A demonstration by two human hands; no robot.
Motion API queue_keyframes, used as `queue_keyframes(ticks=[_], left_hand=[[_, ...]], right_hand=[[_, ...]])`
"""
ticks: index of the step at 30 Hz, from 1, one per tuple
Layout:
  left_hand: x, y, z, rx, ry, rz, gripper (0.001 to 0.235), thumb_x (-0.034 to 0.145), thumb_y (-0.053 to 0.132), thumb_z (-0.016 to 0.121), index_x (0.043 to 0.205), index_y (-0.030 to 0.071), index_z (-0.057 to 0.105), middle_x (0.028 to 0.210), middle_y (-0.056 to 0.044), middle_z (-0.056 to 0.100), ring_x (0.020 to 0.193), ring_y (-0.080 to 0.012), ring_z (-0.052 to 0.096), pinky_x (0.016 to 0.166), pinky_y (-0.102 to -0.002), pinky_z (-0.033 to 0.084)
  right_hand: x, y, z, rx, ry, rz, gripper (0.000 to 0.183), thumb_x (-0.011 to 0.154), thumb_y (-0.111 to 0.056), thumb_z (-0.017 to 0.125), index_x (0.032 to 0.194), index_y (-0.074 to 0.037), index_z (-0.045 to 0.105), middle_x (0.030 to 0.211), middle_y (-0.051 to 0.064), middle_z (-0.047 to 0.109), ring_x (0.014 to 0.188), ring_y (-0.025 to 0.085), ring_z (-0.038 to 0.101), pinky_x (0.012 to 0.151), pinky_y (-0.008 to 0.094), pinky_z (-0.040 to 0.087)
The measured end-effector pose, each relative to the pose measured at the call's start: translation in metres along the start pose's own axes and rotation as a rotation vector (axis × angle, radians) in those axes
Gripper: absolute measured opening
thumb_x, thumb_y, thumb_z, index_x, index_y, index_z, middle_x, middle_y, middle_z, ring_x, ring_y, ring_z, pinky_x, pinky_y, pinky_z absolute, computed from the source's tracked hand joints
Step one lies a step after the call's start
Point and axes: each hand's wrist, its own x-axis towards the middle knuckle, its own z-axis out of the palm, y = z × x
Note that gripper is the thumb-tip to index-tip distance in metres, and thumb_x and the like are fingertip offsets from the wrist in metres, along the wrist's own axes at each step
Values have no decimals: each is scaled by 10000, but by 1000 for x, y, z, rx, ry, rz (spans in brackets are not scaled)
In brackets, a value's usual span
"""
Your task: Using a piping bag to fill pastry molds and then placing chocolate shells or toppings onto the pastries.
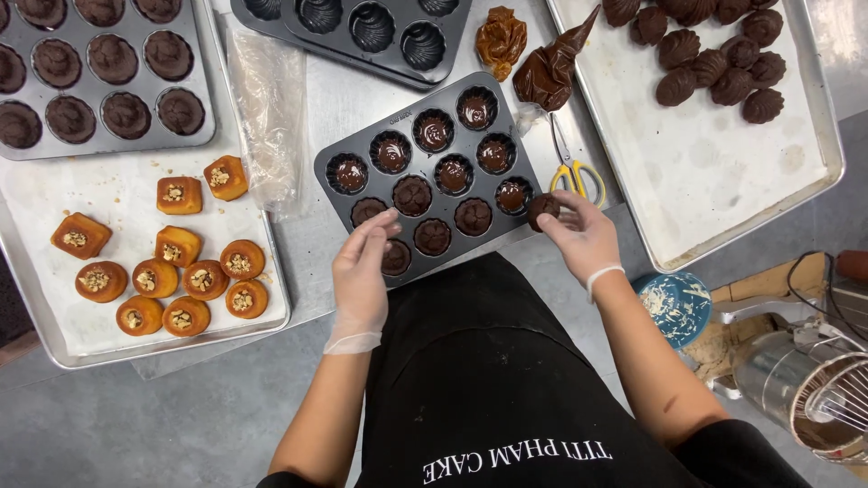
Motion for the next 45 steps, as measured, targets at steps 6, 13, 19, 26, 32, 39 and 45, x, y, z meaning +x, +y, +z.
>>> queue_keyframes(ticks=[6,13,19,26,32,39,45], left_hand=[[-5,-6,-24,14,152,-3,288,1045,156,539,1223,12,715,1228,-65,740,1071,-137,681,908,-286,513],[-12,-12,-30,10,166,-5,291,1045,151,532,1218,13,722,1218,-68,745,1068,-141,683,903,-286,507],[-15,0,-25,35,166,-45,295,1042,160,522,1207,20,721,1224,-63,742,1084,-140,677,925,-286,510],[-13,0,-22,54,160,-40,299,1048,164,516,1206,20,725,1218,-62,744,1082,-138,677,926,-286,509],[-12,-2,-17,42,168,-33,297,1043,160,524,1217,22,722,1218,-58,742,1073,-134,678,912,-283,511],[-12,-3,-5,26,184,-31,293,1052,162,530,1226,14,713,1224,-65,741,1071,-137,677,913,-283,515],[-17,-2,13,-41,194,-40,306,1052,154,523,1253,-12,684,1263,-90,717,1089,-149,675,927,-279,506]], right_hand=[[18,2,30,-546,183,-261,539,855,-322,778,1301,-49,648,1251,159,678,1089,299,680,957,405,529],[29,2,55,-822,251,-347,544,851,-348,773,1292,-59,640,1294,151,642,1186,363,603,1013,467,464],[37,13,60,-918,239,-343,587,864,-371,755,1337,-51,619,1348,140,604,1247,349,540,1063,480,393],[34,6,54,-927,191,-351,600,843,-368,777,1322,-46,614,1352,146,591,1235,363,529,1038,477,405],[38,5,44,-816,108,-405,517,832,-259,803,1281,-51,653,1309,158,618,1218,369,568,1033,457,458],[44,4,43,-795,74,-412,451,824,-222,801,1223,-45,684,1271,164,647,1197,369,590,1041,449,466],[43,0,34,-760,68,-451,436,827,-232,798,1201,-41,681,1243,164,654,1182,367,595,1033,450,450]])
